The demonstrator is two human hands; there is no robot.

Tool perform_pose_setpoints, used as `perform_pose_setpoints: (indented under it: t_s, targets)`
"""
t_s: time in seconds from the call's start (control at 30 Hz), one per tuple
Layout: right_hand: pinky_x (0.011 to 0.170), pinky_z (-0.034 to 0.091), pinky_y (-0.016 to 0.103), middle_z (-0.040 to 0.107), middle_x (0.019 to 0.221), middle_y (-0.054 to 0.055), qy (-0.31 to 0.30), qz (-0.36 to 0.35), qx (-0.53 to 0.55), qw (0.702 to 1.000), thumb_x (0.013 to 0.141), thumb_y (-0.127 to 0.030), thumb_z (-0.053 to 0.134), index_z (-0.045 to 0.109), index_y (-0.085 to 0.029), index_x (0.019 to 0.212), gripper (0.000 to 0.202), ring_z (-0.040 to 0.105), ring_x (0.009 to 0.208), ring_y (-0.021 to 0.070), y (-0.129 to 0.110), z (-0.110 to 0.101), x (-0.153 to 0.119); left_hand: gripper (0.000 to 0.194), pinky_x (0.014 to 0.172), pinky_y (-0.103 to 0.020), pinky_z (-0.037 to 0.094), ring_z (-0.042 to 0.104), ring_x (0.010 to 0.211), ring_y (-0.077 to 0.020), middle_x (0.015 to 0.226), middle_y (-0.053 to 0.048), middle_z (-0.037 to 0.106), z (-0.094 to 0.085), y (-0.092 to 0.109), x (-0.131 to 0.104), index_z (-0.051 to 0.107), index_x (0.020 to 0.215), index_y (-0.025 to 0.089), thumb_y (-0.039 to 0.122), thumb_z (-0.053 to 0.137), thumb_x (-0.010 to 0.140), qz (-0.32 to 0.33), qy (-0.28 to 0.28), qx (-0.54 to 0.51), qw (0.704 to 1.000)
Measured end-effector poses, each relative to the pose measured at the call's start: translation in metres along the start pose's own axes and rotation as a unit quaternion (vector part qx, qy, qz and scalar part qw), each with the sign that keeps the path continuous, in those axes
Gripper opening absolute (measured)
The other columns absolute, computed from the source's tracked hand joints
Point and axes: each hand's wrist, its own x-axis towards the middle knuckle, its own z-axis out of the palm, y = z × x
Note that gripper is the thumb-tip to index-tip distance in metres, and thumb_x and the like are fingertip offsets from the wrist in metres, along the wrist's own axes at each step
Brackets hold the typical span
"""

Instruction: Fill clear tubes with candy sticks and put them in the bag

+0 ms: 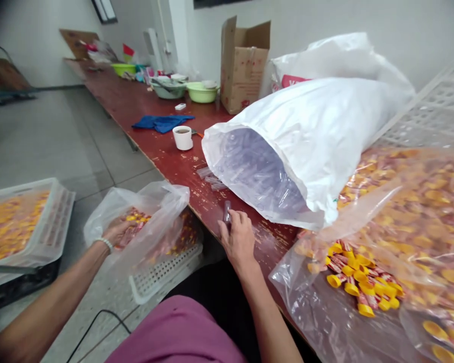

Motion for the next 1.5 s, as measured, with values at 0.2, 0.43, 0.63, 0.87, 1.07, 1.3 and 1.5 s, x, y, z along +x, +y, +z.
perform_pose_setpoints:
  t_s: [0.2, 0.43, 0.63, 0.87, 1.07, 1.3, 1.5]
  targets:
    - [0.073, 0.046, 0.037, 0.057, 0.106, 0.012, -0.061, 0.079, -0.157, 0.983, 0.084, -0.043, 0.056, 0.052, -0.017, 0.115, 0.04, 0.055, 0.094, 0.0273, -0.009, 0.022, 0.036, 0.047, 0.105, -0.046, 0.03, 0.044, 0.121, -0.0293, 0.121, -0.01, 0.056, 0.028, 0.035, -0.027, 0.057, 0.113, 0.018, 0.017, 0.058, 0.065, 0.422, 0.077, 0.208, 0.879]
    - [0.079, 0.045, 0.035, 0.059, 0.106, 0.013, -0.047, 0.076, -0.161, 0.983, 0.085, -0.024, 0.05, 0.052, -0.014, 0.112, 0.029, 0.054, 0.099, 0.0256, 0.006, 0.021, 0.036, 0.026, 0.093, -0.034, 0.039, 0.051, 0.1, -0.0206, 0.103, -0.008, 0.062, 0.159, 0.072, -0.074, 0.06, 0.102, 0.016, 0.015, 0.044, 0.083, 0.596, -0.111, 0.376, 0.7]
    - [0.083, 0.045, 0.035, 0.062, 0.1, 0.012, 0.015, 0.05, -0.037, 0.998, 0.086, -0.025, 0.046, 0.054, -0.013, 0.107, 0.025, 0.057, 0.094, 0.0224, 0.025, 0.012, 0.02, 0.013, 0.084, -0.045, 0.038, 0.047, 0.104, -0.0331, 0.099, -0.016, 0.059, 0.214, 0.068, -0.074, 0.06, 0.087, 0.016, 0.025, 0.058, 0.077, 0.567, -0.12, 0.407, 0.706]
    - [0.083, 0.046, 0.034, 0.064, 0.102, 0.006, 0.064, 0.168, 0.257, 0.95, 0.084, -0.035, 0.052, 0.057, -0.02, 0.107, 0.029, 0.06, 0.092, 0.0186, 0.02, 0.007, 0.007, 0.025, 0.072, -0.032, 0.041, 0.057, 0.08, -0.022, 0.084, -0.006, 0.064, 0.184, 0.046, -0.085, 0.055, 0.102, 0.021, 0.026, 0.058, 0.077, 0.51, -0.17, 0.346, 0.769]
    - [0.072, 0.048, 0.028, 0.064, 0.096, 0.004, 0.056, 0.22, 0.432, 0.873, 0.076, -0.038, 0.062, 0.058, -0.019, 0.102, 0.033, 0.059, 0.081, 0.015, 0.003, 0.006, -0.004, 0.025, 0.067, -0.025, 0.042, 0.058, 0.075, -0.0172, 0.087, -0.003, 0.067, 0.144, 0.029, -0.116, 0.067, 0.095, 0.021, 0.029, 0.065, 0.072, 0.397, -0.331, 0.153, 0.843]
    - [0.061, 0.046, 0.024, 0.061, 0.079, -0.001, -0.033, 0.19, 0.435, 0.88, 0.074, -0.036, 0.066, 0.056, -0.019, 0.102, 0.034, 0.054, 0.062, 0.0103, -0.013, -0.005, -0.015, 0.027, 0.058, -0.023, 0.038, 0.047, 0.061, -0.0123, 0.066, 0.001, 0.055, 0.116, 0.026, -0.132, 0.069, 0.091, 0.018, 0.028, 0.072, 0.066, 0.364, -0.348, 0.136, 0.853]
    - [0.062, 0.049, 0.025, 0.064, 0.086, 0.001, -0.038, 0.133, 0.454, 0.88, 0.074, -0.033, 0.067, 0.053, -0.021, 0.106, 0.038, 0.056, 0.065, 0.0103, -0.028, 0.003, -0.02, 0.014, 0.067, -0.023, 0.048, 0.056, 0.077, -0.0131, 0.082, -0.001, 0.055, 0.123, 0.027, -0.144, 0.054, 0.078, 0.018, 0.031, 0.059, 0.079, 0.224, -0.508, 0.0, 0.832]
